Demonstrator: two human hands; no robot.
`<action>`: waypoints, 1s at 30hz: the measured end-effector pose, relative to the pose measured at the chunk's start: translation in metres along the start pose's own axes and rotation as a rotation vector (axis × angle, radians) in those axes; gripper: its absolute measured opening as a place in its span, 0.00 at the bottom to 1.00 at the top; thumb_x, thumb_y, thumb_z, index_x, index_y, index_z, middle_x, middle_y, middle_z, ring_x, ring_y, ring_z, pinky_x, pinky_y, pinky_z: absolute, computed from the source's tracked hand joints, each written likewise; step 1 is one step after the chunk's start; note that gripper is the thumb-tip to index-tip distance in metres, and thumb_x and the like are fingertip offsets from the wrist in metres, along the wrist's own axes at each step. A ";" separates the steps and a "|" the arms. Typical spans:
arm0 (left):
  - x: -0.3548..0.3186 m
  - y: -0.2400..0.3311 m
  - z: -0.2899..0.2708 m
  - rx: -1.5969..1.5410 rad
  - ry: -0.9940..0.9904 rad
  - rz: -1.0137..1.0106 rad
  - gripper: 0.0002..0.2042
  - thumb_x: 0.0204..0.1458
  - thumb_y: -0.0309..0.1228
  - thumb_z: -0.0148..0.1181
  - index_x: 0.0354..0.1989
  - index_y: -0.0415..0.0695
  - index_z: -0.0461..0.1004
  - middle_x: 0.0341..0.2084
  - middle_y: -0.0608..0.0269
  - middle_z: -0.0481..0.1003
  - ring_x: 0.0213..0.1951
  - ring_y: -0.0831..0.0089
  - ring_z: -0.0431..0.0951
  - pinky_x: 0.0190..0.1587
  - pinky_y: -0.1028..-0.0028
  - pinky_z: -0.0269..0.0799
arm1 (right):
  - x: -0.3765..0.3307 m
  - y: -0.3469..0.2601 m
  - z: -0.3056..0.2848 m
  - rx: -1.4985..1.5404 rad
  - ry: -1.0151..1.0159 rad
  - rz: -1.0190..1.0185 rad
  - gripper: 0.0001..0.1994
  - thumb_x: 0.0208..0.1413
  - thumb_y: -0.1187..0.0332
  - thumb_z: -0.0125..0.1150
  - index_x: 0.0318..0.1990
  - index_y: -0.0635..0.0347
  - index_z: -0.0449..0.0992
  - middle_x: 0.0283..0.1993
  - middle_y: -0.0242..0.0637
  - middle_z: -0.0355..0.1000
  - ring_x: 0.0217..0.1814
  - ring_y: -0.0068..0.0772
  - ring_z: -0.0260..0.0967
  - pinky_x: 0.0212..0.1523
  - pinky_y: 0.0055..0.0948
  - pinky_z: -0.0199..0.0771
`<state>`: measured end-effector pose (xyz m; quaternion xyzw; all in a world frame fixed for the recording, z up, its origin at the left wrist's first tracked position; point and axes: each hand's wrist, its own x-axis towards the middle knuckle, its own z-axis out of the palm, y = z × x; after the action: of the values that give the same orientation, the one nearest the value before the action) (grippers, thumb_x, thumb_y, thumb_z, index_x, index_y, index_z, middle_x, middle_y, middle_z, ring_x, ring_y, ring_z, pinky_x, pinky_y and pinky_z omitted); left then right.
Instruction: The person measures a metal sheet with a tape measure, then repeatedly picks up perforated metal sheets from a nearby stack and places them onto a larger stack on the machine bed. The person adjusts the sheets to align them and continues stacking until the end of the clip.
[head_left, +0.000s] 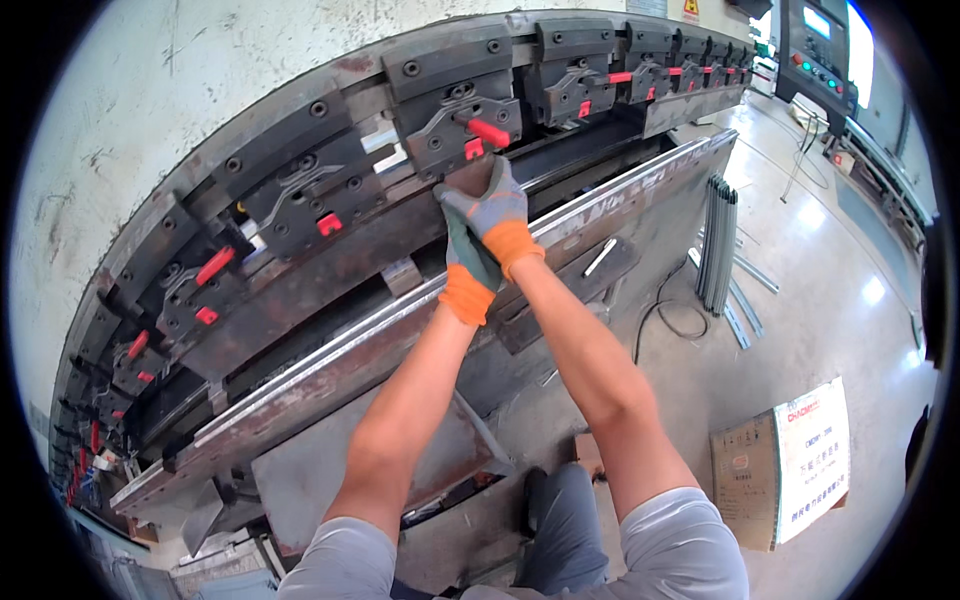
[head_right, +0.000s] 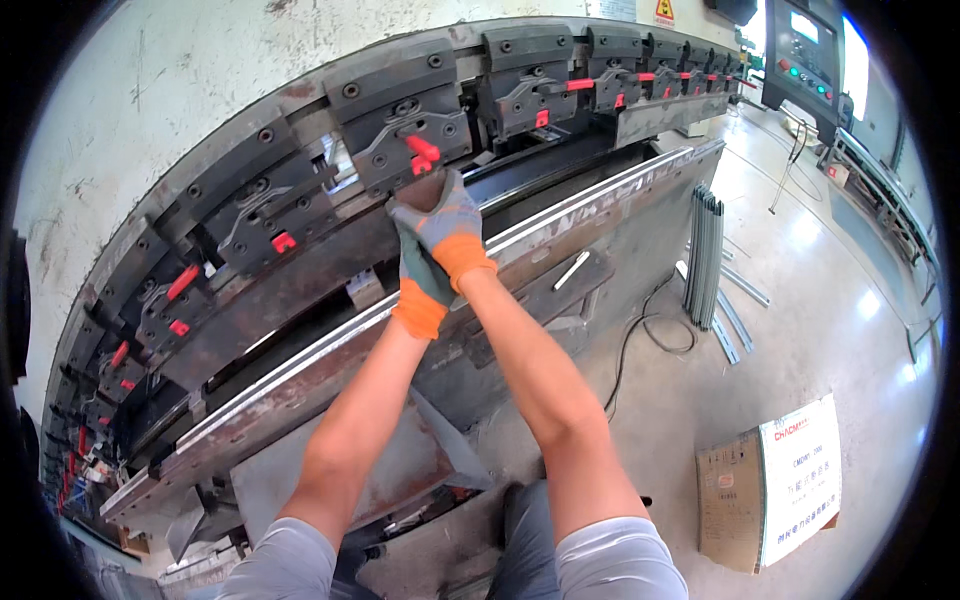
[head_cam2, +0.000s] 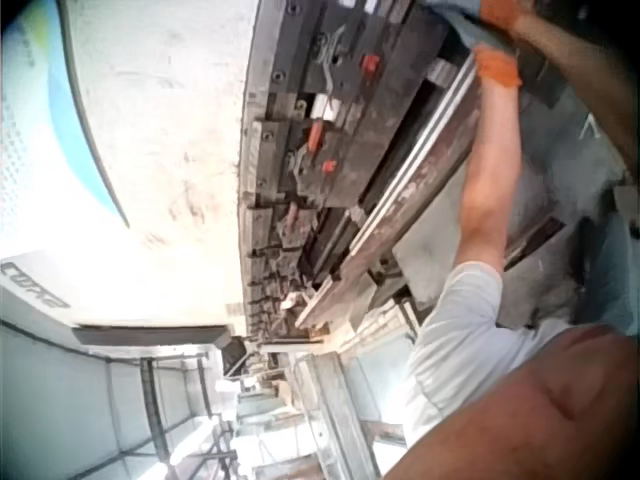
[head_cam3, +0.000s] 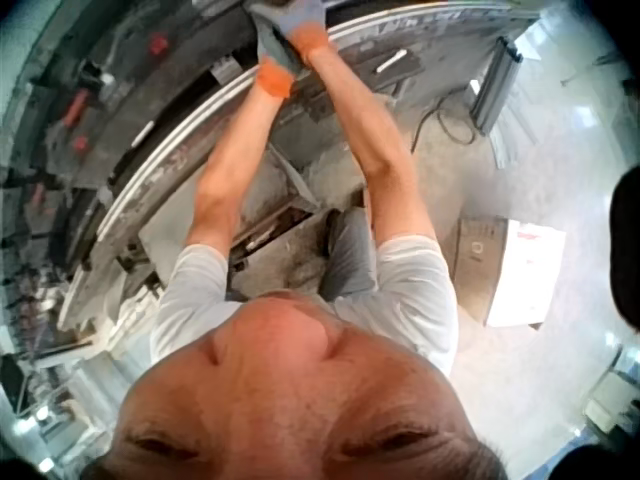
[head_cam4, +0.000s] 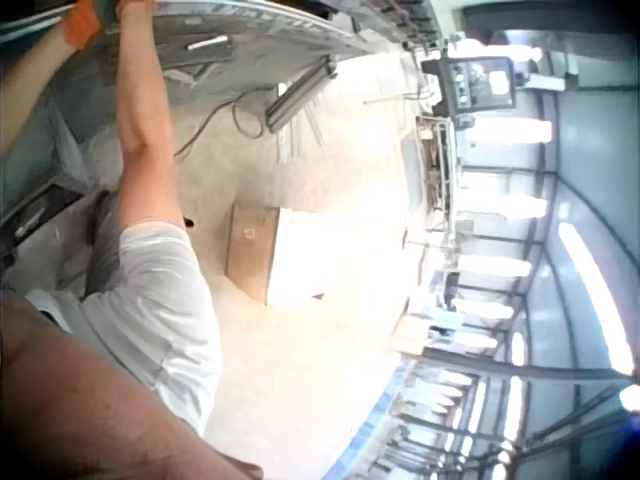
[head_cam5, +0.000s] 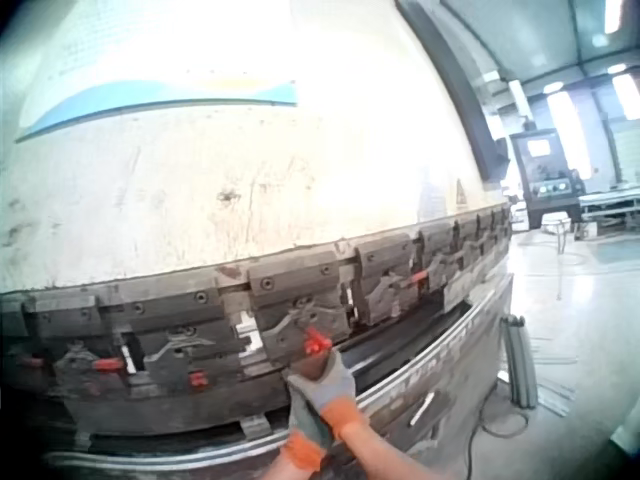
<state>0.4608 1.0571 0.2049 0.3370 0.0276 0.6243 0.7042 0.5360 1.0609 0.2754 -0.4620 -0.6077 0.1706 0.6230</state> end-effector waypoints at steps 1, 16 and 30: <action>0.000 -0.003 0.002 -0.011 -0.016 0.027 0.33 0.66 0.60 0.44 0.71 0.50 0.61 0.68 0.66 0.66 0.66 0.64 0.66 0.70 0.62 0.61 | -0.005 0.002 0.003 -0.001 0.001 -0.027 0.49 0.34 0.47 0.83 0.62 0.67 0.66 0.56 0.56 0.75 0.59 0.54 0.74 0.58 0.42 0.75; -0.013 0.001 0.010 0.409 0.324 -0.297 0.39 0.59 0.66 0.51 0.67 0.44 0.64 0.66 0.55 0.67 0.65 0.56 0.68 0.64 0.45 0.62 | -0.087 0.190 -0.141 -0.802 -0.263 0.036 0.20 0.55 0.57 0.62 0.54 0.50 0.80 0.55 0.46 0.77 0.53 0.53 0.75 0.56 0.44 0.75; 0.004 0.012 -0.021 0.464 0.334 -0.183 0.33 0.59 0.57 0.61 0.60 0.41 0.67 0.52 0.52 0.77 0.52 0.60 0.79 0.51 0.56 0.82 | -0.149 0.156 -0.076 -0.759 -0.583 -0.218 0.19 0.57 0.66 0.58 0.56 0.53 0.77 0.60 0.40 0.73 0.63 0.48 0.70 0.64 0.49 0.69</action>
<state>0.4417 1.0704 0.1961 0.3777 0.3155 0.5820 0.6473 0.6299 0.9980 0.0767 -0.5233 -0.8209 -0.0069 0.2288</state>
